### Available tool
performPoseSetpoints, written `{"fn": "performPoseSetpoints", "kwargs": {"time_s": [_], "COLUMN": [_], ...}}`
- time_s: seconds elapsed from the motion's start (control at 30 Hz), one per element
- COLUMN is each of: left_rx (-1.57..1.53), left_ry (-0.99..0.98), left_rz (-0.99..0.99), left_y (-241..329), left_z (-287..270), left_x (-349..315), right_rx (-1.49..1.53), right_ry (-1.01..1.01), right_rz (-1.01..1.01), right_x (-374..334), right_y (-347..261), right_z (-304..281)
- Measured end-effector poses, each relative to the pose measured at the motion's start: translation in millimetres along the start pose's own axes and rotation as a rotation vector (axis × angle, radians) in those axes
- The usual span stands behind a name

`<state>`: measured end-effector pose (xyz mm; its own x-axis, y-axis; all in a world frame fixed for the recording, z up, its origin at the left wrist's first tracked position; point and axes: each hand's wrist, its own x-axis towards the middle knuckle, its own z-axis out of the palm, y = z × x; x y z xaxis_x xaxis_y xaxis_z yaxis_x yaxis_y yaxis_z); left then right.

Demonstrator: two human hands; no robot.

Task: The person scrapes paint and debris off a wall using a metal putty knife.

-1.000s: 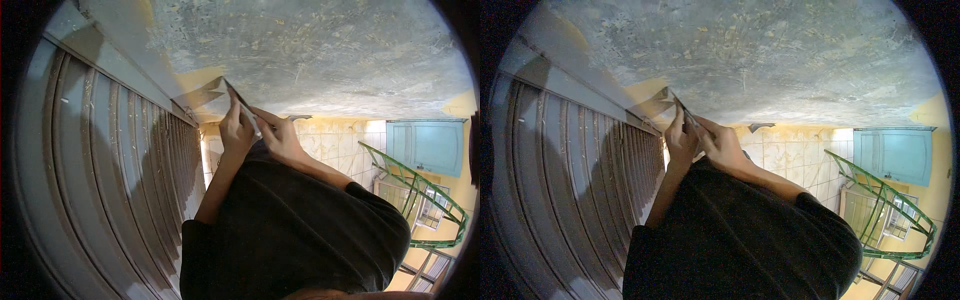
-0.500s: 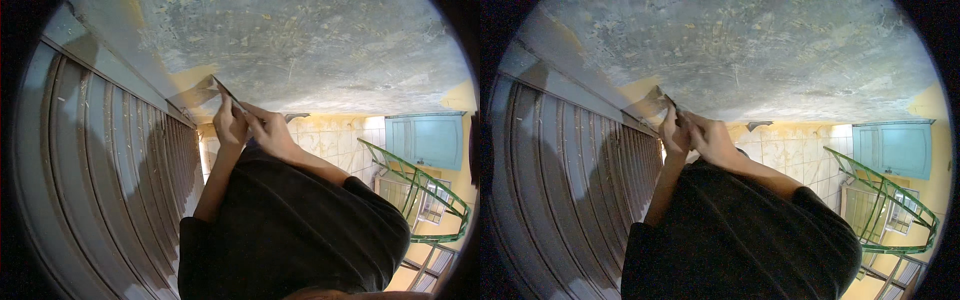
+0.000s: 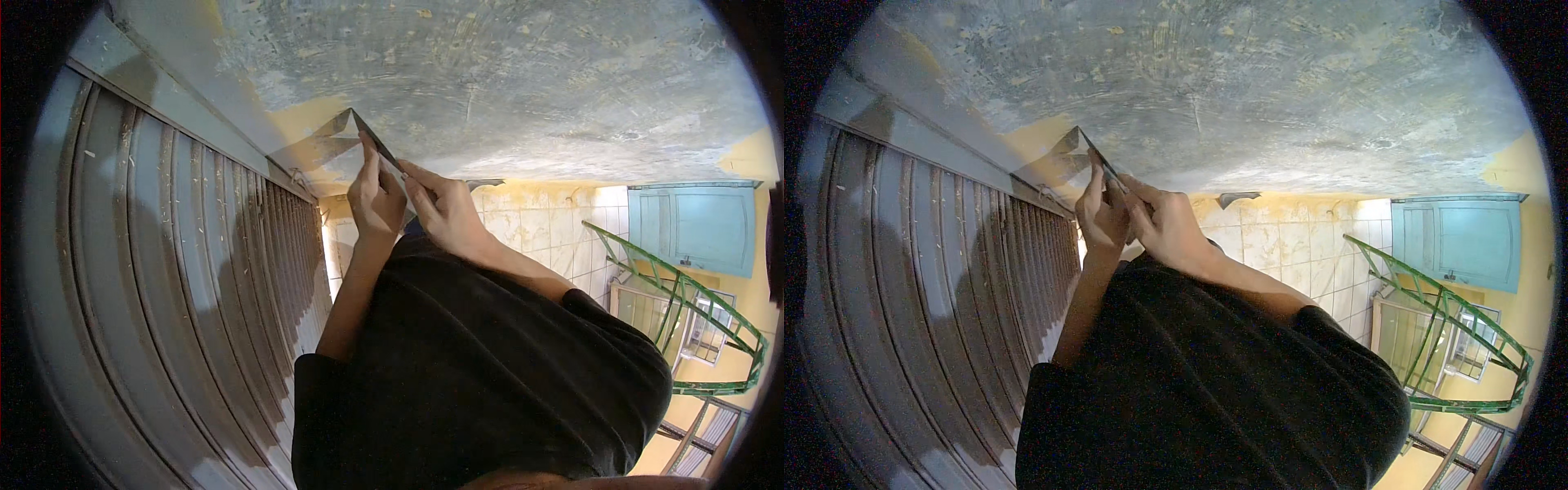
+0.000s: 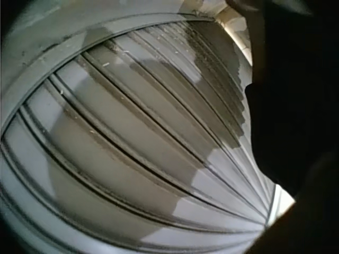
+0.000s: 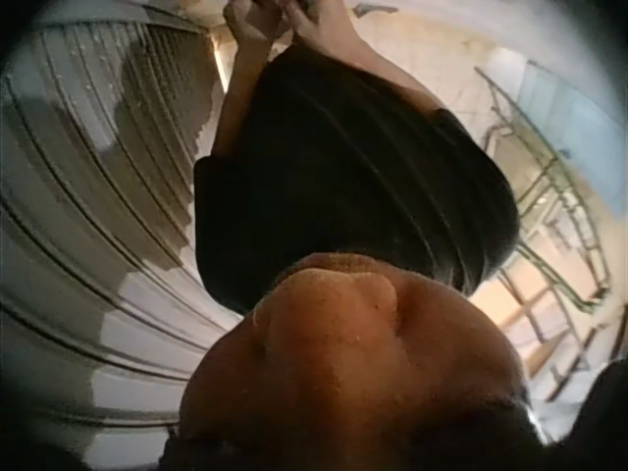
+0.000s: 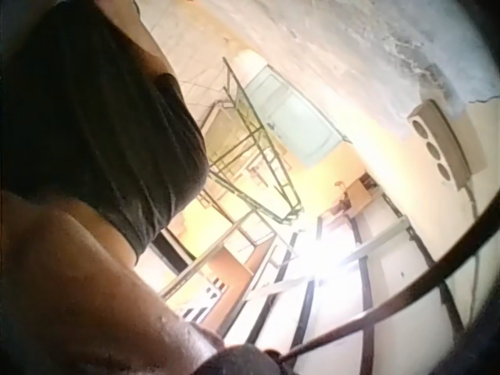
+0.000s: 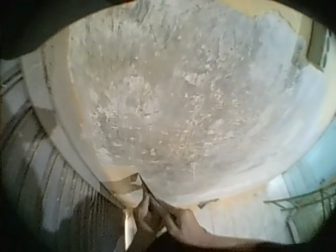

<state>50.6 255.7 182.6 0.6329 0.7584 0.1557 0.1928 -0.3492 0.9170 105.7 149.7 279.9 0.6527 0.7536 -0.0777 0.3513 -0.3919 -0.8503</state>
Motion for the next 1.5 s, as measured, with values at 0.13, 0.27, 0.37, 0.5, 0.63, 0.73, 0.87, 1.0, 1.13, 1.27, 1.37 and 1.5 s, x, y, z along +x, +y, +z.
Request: {"fn": "performPoseSetpoints", "kwargs": {"time_s": [0.13, 0.27, 0.37, 0.5, 0.63, 0.73, 0.87, 1.0, 1.13, 1.27, 1.37, 1.5], "left_rx": [-0.018, -0.287, -0.174, -0.091, -0.17, -0.05, -0.516, 0.008, -0.051, -0.121, 0.006, -0.094], "left_ry": [0.026, 0.065, 0.09, 0.035, -0.004, -0.025, -0.012, 0.026, -0.018, -0.039, -0.041, 0.023], "left_rz": [0.081, 0.028, 0.127, 0.111, 0.01, 0.085, -0.215, 0.136, 0.025, -0.046, 0.095, 0.098], "left_y": [-17, -28, -17, -14, -22, -18, -31, -7, -27, -17, -14, -17], "left_z": [12, 4, 3, 2, 0, 5, 4, -10, -6, -13, -7, -10], "left_x": [-2, -3, -5, 1, -4, 0, 5, -1, 5, -2, 1, 4], "right_rx": [0.017, 0.027, 0.076, 0.034, 0.111, -0.027, 0.031, 0.032, 0.051, 0.008, 0.033, -0.025], "right_ry": [0.007, -0.009, 0.049, 0.078, 0.029, 0.137, -0.011, -0.011, -0.019, 0.062, 0.068, 0.05], "right_rz": [-0.095, -0.13, -0.112, -0.153, -0.083, -0.191, -0.123, -0.024, -0.107, -0.236, -0.035, -0.125], "right_x": [19, 24, 10, 20, 9, 14, 26, 12, 30, 17, 13, 23], "right_y": [10, 6, 9, 6, -9, 12, 2, -6, -6, 0, -3, 7], "right_z": [2, 17, 9, 13, 8, 11, 21, 5, 20, 25, 15, 30]}}
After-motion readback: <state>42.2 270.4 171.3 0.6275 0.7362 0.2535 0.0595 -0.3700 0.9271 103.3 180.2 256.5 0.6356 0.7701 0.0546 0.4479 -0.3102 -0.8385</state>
